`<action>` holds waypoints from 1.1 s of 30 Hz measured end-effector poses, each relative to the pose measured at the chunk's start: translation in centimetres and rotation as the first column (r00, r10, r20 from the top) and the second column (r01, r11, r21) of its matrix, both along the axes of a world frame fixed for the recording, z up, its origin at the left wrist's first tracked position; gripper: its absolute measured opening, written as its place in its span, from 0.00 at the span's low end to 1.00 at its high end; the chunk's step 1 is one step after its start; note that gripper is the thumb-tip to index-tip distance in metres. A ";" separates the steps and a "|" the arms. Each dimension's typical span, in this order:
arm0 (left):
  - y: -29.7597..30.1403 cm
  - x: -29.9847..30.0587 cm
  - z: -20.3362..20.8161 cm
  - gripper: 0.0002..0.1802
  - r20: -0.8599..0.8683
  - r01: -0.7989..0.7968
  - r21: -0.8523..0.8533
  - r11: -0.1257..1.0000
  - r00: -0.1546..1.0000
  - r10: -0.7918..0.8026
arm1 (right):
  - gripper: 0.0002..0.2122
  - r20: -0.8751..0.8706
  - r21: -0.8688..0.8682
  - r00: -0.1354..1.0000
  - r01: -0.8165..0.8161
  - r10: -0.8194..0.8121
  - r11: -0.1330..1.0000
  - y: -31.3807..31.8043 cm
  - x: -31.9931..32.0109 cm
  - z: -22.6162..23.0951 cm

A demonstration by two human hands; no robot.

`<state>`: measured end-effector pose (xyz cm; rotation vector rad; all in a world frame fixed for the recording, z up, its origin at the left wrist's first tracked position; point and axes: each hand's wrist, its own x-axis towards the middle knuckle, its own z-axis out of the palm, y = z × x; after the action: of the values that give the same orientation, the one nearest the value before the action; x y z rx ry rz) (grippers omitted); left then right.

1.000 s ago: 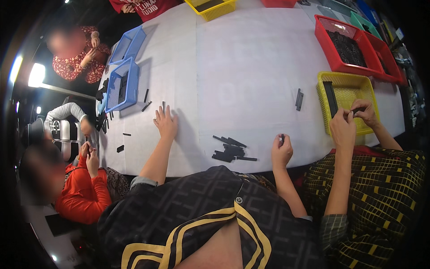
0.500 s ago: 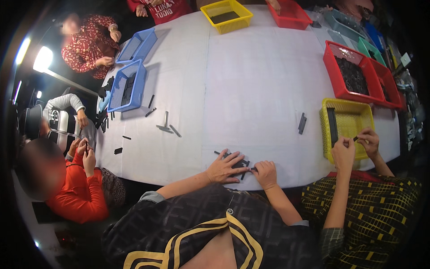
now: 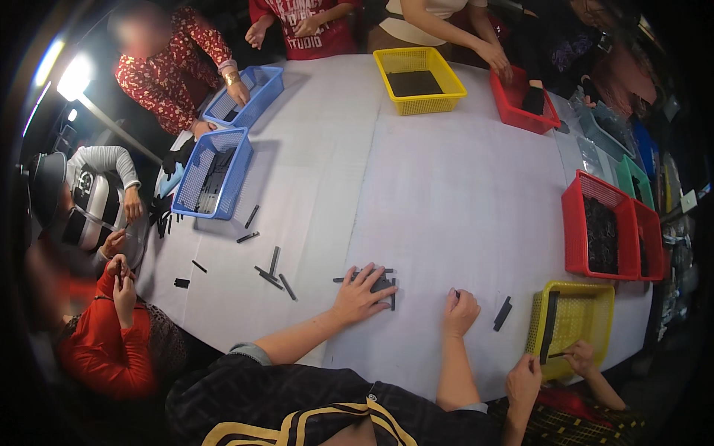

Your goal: The person repeatedly picks up small black plastic components from a table and joins two pieces together by hand. They place the assembled units into a yellow basket. Other people at the table perform the same task.

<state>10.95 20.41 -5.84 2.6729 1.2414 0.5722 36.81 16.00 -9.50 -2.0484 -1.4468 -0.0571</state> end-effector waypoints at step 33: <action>44.4 -1.9 0.7 0.15 0.207 -0.537 0.241 0.808 0.842 0.498 | 0.09 0.027 -0.135 1.000 0.020 -0.016 0.991 1.1 -0.6 1.2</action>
<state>9.07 64.82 -5.09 2.4228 2.0023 1.0633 36.20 17.09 -8.35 -2.1770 -1.4840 0.0080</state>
